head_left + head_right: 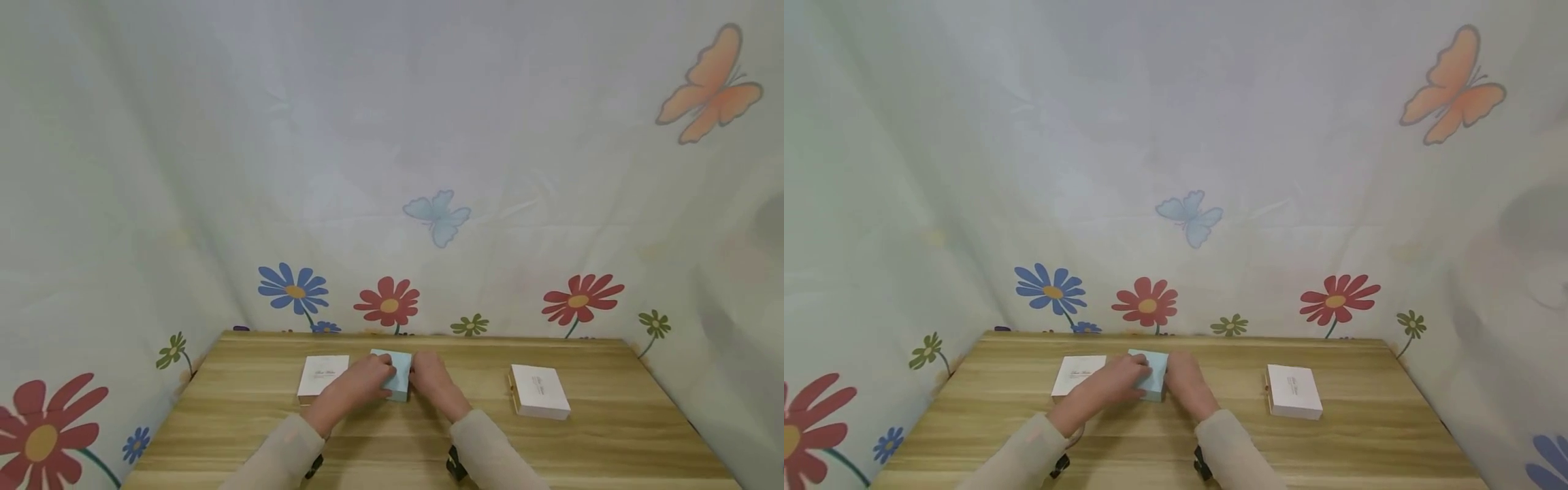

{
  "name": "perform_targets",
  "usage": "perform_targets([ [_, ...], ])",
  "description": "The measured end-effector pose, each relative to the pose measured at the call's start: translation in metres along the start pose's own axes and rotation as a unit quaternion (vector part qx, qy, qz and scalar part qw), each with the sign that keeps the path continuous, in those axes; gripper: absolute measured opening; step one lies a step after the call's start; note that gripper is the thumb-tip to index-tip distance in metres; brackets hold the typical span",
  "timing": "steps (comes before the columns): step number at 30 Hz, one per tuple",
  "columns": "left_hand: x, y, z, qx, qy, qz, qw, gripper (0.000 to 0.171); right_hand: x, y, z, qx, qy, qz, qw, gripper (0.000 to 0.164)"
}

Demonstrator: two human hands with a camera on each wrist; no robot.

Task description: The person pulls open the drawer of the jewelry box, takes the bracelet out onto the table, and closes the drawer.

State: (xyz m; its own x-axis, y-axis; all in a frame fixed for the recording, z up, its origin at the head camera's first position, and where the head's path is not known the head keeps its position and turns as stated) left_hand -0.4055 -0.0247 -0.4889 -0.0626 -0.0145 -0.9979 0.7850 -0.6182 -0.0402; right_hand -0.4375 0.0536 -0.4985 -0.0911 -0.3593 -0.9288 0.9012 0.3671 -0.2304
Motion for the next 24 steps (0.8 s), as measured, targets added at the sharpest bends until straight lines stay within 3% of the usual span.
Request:
perform_targets([
  [9, 0.002, -0.006, -0.001, -0.002, -0.019, 0.005, 0.9998, 0.031, -0.002, -0.001, -0.002, -0.010, 0.015, -0.012, 1.000, 0.031],
  [17, 0.002, -0.001, -0.005, 0.006, -0.015, 0.001, 0.9999, 0.029, 0.007, 0.002, 0.001, -0.009, 0.004, -0.002, 1.000, 0.029],
  [24, -0.002, -0.004, -0.005, 0.010, -0.006, -0.020, 0.9997, 0.022, -0.009, 0.003, 0.010, -0.055, 0.029, -0.040, 0.997, 0.024],
])
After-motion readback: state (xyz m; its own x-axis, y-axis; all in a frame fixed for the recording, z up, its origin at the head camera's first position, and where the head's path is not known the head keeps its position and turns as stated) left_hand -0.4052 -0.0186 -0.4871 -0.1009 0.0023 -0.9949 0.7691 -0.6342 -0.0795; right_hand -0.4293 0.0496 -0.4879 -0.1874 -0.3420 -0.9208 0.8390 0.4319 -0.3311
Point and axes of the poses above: each hand's wrist, its own y-axis away from the middle knuckle, its own x-axis out of the palm, z = x × y, the point moved 10 cm from there along -y, towards the middle knuckle, and after that the axes turned 5 degrees about -x, right-handed, at the moved point
